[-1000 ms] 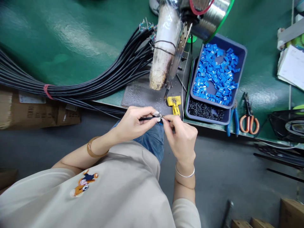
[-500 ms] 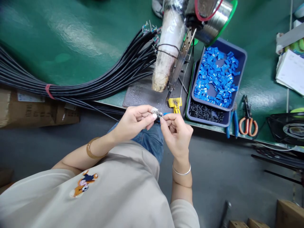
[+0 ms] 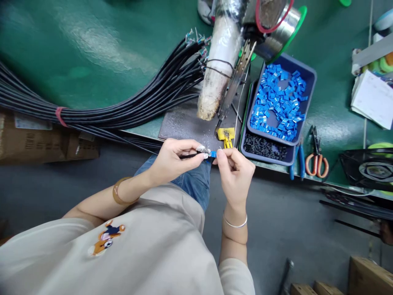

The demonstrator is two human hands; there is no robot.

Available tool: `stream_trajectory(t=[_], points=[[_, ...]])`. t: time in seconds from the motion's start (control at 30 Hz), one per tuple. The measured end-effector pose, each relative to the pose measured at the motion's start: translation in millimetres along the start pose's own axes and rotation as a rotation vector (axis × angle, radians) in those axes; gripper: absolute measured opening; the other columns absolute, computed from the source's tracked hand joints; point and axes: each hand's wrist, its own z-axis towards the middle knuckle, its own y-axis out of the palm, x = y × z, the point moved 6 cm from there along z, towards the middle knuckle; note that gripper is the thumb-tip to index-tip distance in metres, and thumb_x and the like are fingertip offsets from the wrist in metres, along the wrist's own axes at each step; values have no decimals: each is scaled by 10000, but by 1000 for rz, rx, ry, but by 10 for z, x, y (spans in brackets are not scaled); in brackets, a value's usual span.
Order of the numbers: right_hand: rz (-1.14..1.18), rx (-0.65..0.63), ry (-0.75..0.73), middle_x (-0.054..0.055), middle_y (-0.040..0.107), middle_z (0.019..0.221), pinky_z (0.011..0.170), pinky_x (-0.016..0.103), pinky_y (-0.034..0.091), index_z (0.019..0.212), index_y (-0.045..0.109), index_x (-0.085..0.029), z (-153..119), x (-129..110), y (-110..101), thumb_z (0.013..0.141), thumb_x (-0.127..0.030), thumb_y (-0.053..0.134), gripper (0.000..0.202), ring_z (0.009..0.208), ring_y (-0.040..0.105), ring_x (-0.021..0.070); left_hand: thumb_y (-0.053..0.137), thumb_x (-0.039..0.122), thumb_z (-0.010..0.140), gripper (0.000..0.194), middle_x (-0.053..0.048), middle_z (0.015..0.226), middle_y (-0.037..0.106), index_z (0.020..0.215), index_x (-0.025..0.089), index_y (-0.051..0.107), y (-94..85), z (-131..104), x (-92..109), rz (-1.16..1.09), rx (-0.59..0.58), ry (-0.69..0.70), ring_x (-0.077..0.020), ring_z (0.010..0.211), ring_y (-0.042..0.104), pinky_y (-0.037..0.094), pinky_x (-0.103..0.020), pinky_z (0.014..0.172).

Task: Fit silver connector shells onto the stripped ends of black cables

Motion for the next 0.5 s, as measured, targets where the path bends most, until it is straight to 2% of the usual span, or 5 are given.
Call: stream_trajectory(t=[0.17,0.3,0.5], points=[[138,-45,48,-52,564,579,481,195,318,698,601,-179,1,52,38,906,-344,586,266,489,430,41,621,252,817,143,42,595,416,764,120,611,27,19,-39,-97,-40,-114,-40,526,311,269,-185,483],[117,-42,36,-47,567,589,508,200,339,701,602,-180,4,58,36,903,-343,592,260,524,460,49,633,251,795,148,40,599,413,762,112,595,55,50,-49,-208,-108,-212,-37,528,323,273,-174,485],[-15,12,-14,-48,538,561,479,211,319,670,591,-170,-17,18,37,898,-344,593,287,483,442,45,604,256,828,169,61,571,322,745,109,590,72,62,-66,-157,-107,-199,-35,520,259,214,-186,476]])
